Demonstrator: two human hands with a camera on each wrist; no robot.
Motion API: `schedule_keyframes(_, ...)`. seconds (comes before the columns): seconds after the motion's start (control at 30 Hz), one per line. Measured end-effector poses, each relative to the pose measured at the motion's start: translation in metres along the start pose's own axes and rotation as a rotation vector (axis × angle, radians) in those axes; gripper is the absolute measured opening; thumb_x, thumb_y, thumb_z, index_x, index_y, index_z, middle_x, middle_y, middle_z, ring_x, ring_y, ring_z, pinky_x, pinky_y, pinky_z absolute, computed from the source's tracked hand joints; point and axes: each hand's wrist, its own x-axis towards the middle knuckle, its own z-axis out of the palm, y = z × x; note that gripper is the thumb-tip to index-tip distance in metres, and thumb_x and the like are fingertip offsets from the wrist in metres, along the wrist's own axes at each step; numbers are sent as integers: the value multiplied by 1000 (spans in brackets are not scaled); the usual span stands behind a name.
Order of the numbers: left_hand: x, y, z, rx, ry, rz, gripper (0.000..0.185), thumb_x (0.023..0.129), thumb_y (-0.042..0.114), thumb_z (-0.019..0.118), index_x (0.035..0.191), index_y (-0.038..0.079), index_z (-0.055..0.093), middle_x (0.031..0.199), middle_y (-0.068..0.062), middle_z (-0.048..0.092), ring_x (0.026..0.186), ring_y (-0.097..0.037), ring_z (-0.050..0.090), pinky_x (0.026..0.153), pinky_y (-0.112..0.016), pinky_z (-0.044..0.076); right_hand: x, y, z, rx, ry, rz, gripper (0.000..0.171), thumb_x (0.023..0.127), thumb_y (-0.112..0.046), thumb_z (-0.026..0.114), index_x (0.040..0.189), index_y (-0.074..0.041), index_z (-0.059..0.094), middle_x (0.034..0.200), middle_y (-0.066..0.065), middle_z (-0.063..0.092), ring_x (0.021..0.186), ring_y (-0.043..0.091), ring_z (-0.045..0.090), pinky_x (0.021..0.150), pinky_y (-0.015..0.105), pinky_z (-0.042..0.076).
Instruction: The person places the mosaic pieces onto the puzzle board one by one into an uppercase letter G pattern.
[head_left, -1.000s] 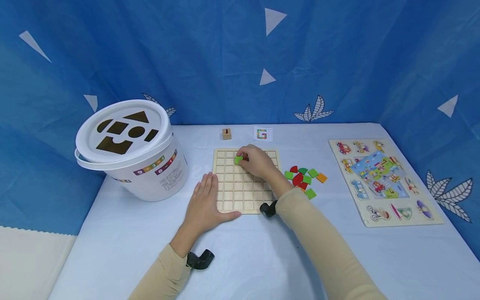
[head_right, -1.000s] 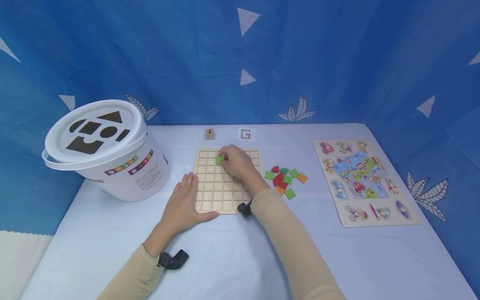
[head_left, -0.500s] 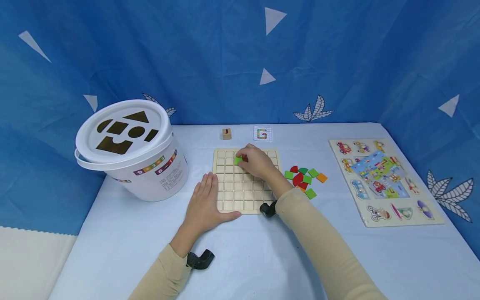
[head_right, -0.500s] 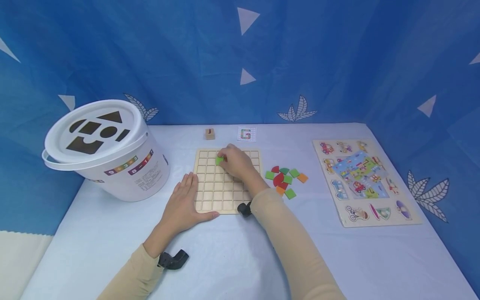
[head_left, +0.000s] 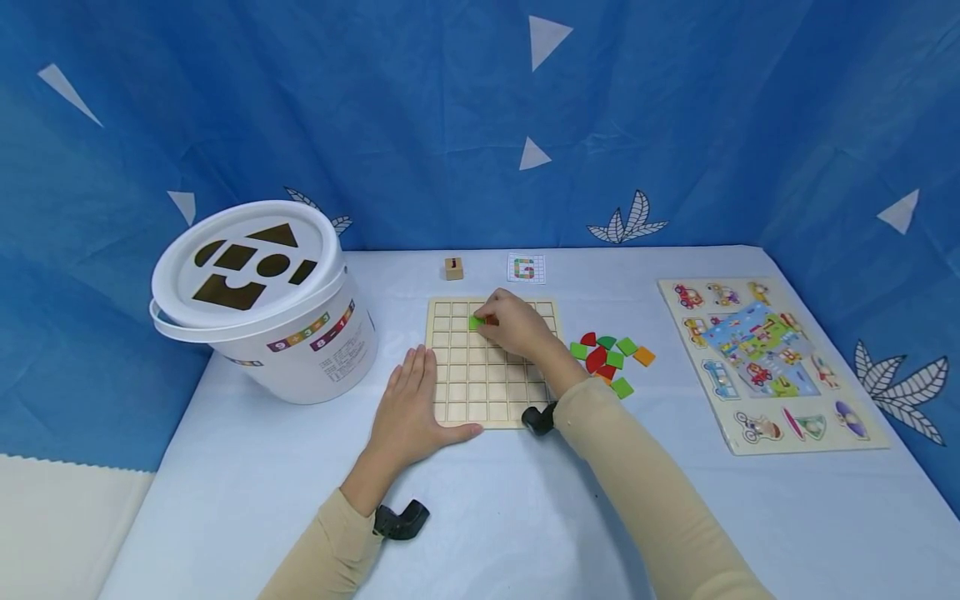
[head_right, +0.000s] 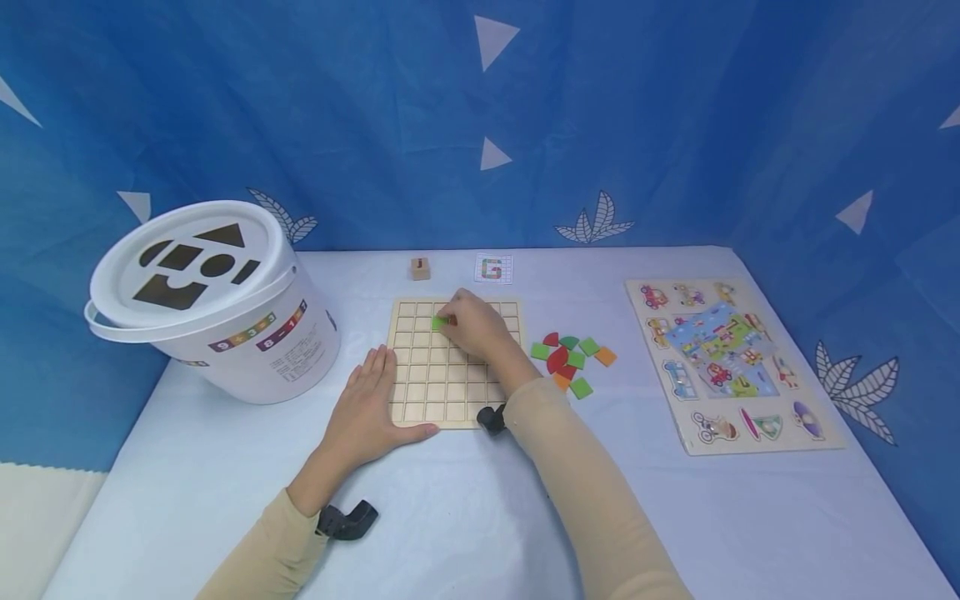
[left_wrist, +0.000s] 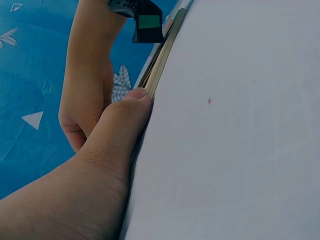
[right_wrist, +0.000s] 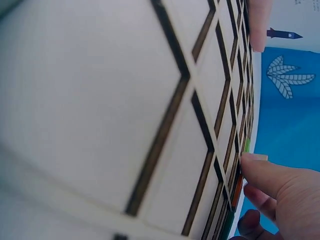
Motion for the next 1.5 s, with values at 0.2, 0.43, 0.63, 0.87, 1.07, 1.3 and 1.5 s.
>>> schedule_keyframes(0.2,0,1,1,-10,22,12,138,65,91,58,157,-1,13,167,-16,11,156,-31,7,126,-50,14,-6,11,-8,52,12,-4,34,95,-23,68,127,-14,67,118,3,60,106,20,60,94,39,52)
schedule_keyframes(0.43,1,0,2,-1,11,5,138,64,92,56,158,1,11,167,-15,8,156,-29,5,126,-49,12,-29,31,-36,108,2,39,37,96,-22,66,131,-13,64,124,7,60,114,27,57,99,46,49)
schedule_keyframes(0.63,1,0,2,-8,15,1,138,64,92,56,158,1,11,167,-14,8,156,-28,5,126,-49,12,-54,56,-58,76,33,144,36,96,-22,67,131,-13,64,123,8,61,110,28,55,98,47,50)
schedule_keyframes(0.87,0,0,1,-14,24,5,137,65,91,57,158,1,11,167,-14,8,156,-29,5,126,-50,12,-81,90,-72,39,13,262,38,96,-21,66,133,-13,62,125,12,59,116,32,51,103,52,48)
schedule_keyframes(1.07,0,-1,2,-12,22,6,137,65,92,55,158,2,11,168,-14,8,157,-28,4,126,-49,12,-98,112,-74,57,13,333,40,94,-19,68,133,-12,62,129,15,58,125,35,48,107,56,44)
schedule_keyframes(1.3,1,-1,2,-19,23,4,137,65,91,56,158,2,11,167,-14,8,157,-28,4,126,-49,12,-106,126,-71,70,22,330,34,93,-16,69,126,-8,66,127,17,59,123,37,50,108,57,42)
schedule_keyframes(1.5,0,0,1,-17,14,2,137,65,90,57,158,1,11,167,-15,8,156,-28,4,126,-49,11,-107,131,-68,99,40,323,26,93,-15,68,119,-9,68,122,15,60,119,35,50,107,56,43)
